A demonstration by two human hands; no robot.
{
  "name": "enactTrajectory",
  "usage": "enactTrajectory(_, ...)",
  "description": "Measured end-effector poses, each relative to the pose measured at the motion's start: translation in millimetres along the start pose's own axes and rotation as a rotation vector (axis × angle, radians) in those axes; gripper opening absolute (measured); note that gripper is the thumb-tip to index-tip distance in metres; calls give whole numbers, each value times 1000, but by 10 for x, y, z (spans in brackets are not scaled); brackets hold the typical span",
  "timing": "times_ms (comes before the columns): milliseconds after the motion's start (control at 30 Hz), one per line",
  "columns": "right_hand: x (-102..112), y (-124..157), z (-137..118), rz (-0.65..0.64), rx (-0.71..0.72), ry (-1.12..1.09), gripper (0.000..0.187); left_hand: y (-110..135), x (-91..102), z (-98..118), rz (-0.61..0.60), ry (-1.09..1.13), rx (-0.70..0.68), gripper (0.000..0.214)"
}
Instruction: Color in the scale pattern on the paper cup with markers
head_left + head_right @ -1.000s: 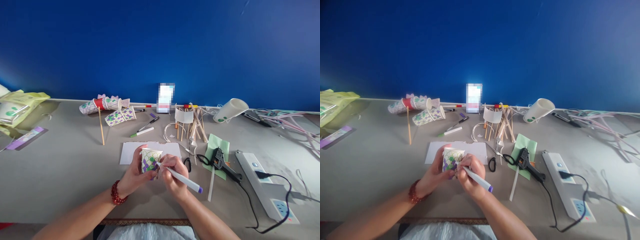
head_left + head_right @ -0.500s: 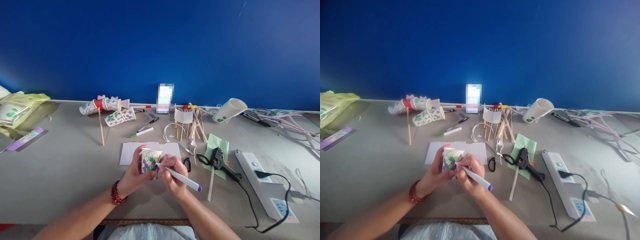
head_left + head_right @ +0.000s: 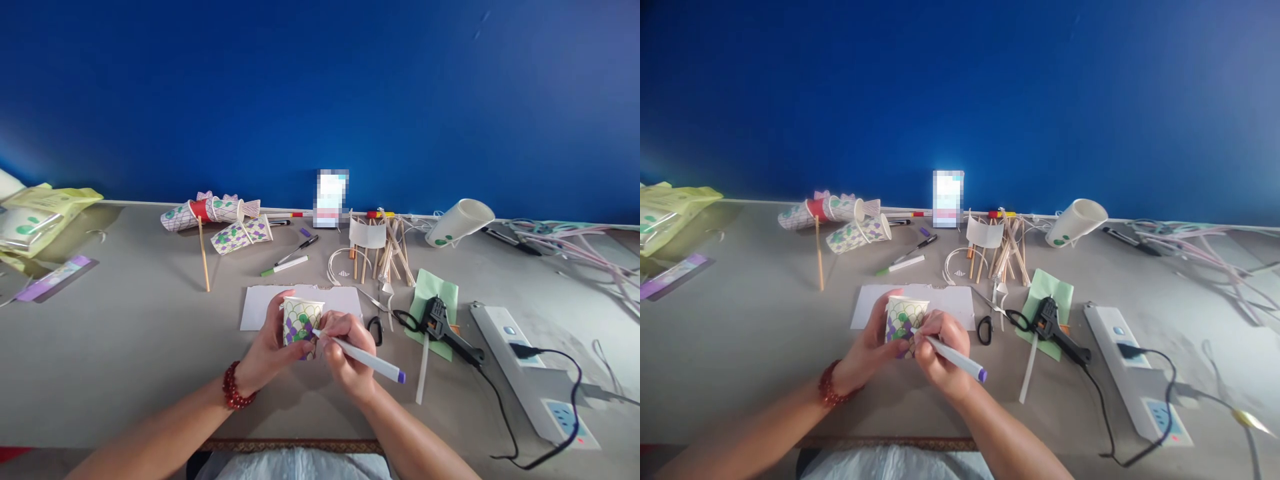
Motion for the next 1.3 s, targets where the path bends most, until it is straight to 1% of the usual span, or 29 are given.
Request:
enactTrajectory(100,2,10,7,-3,15,0,24,-2,-7,5,-5,9,-5,74)
enactTrajectory(233,-1,13,17,-20,16,-24,20,2,10,2,18,2,-1,75)
enactTrajectory(367,9,0,-1,-2,19,-38,20,3,5,4,7,7,-1,75)
enactTrajectory(533,-25,-14,-29,-44,41,-75,19,3,17,-5,18,-12,-1,76)
enactTrajectory(667,-4,-9,-22,-10,19,-29,22,-1,4,-10,-8,16,-8,76)
enactTrajectory(767,-21,-13,-25,-33,15,-32,24,-2,11,-1,-1,-1,-16,73)
enactTrajectory(833,-15,-12,-24,-25,16,-36,25,-3,13,1,1,-5,-23,74)
enactTrajectory(933,5,-6,-12,-3,14,-30,24,-2,15,-5,0,13,-29,75)
enactTrajectory(1033,3,-3,-5,-7,15,-34,25,1,19,-18,5,21,-19,74)
enactTrajectory(1200,6,-2,-3,7,27,-58,23,-3,-17,-9,-27,55,-15,75)
enactTrajectory(1300,11,5,5,16,26,-58,22,-6,-26,-6,-24,48,3,73)
Point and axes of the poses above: each hand's wrist, its own y-axis away from the middle knuckle, its own x-axis out of the back of the hand, z = x × y, the point moved 7 cm from there along -y, towards the middle knuckle, and after that the axes turned 9 degrees about -z, right-handed, at the moved point
